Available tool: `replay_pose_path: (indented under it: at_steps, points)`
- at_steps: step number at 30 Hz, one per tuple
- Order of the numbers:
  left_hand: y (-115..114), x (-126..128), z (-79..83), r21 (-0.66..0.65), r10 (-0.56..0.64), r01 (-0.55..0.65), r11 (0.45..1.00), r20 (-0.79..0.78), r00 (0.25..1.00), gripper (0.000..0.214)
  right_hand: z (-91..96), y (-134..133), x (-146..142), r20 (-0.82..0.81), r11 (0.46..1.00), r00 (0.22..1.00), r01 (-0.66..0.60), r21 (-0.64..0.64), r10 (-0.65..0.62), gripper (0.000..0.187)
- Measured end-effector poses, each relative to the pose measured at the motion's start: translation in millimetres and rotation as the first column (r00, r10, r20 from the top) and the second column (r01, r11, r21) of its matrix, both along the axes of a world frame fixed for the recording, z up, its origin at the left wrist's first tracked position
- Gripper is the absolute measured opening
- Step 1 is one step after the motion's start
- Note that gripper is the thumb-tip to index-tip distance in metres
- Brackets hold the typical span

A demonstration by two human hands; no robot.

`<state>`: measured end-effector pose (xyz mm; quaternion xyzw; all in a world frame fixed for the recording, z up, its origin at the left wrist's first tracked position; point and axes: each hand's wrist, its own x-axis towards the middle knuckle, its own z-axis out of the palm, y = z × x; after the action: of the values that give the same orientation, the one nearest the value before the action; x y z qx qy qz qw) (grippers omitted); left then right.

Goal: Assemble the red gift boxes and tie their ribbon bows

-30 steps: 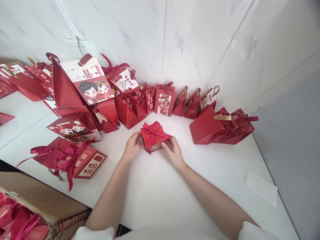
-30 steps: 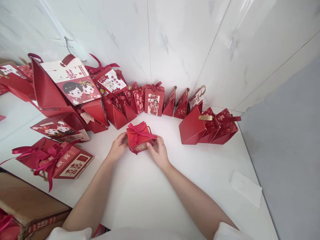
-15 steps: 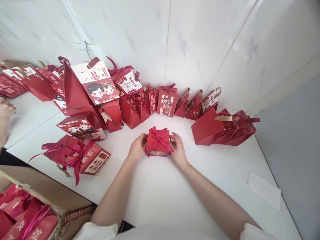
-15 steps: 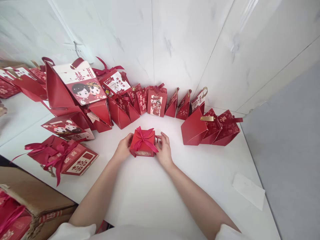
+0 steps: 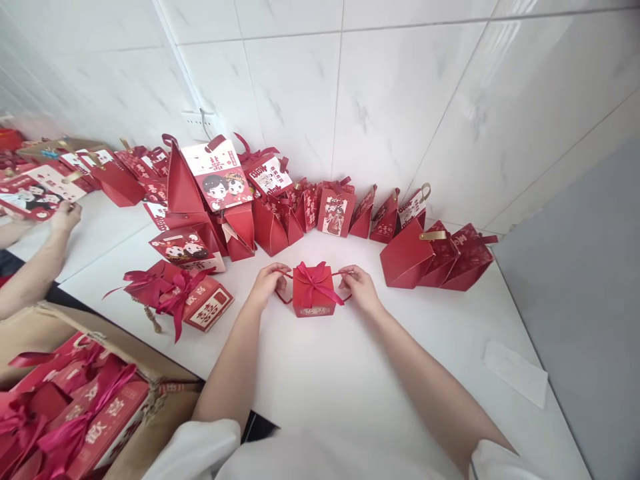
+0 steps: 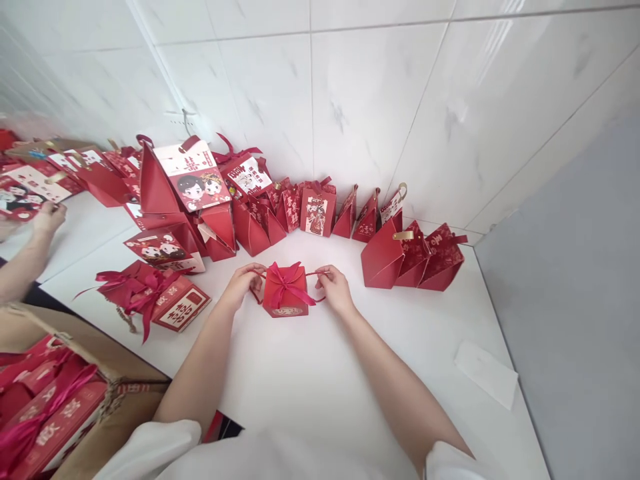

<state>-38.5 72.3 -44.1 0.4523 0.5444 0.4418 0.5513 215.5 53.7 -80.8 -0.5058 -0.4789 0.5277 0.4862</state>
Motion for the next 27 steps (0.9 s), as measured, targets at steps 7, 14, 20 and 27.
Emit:
replay_pose_path:
  at_steps: [7,14,20,27]
  points:
    - [-5.7,-23.6,26.5,0.113,0.000,-0.057,0.992,0.452,0.892,0.017,49.3,-2.9,49.4,-0.358,0.990,0.931,-0.108,-0.089,0.069,0.027]
    - [-10.3,-30.3,34.5,0.080,-0.011,-0.120,0.989,0.872,0.489,0.022,92.2,-12.3,77.0,-0.625,0.970,0.779,-0.184,-0.161,0.044,0.016]
    - [-11.5,-27.6,38.3,0.062,0.035,-0.191,0.980,0.885,0.465,0.025,110.4,-18.9,90.8,-0.688,0.968,0.722,-0.216,-0.128,0.070,0.023]
    - [-5.9,-26.5,33.6,0.027,0.107,-0.248,0.968,0.851,0.514,0.023,99.7,-11.8,97.9,-0.633,0.965,0.770,-0.220,-0.141,0.082,0.024]
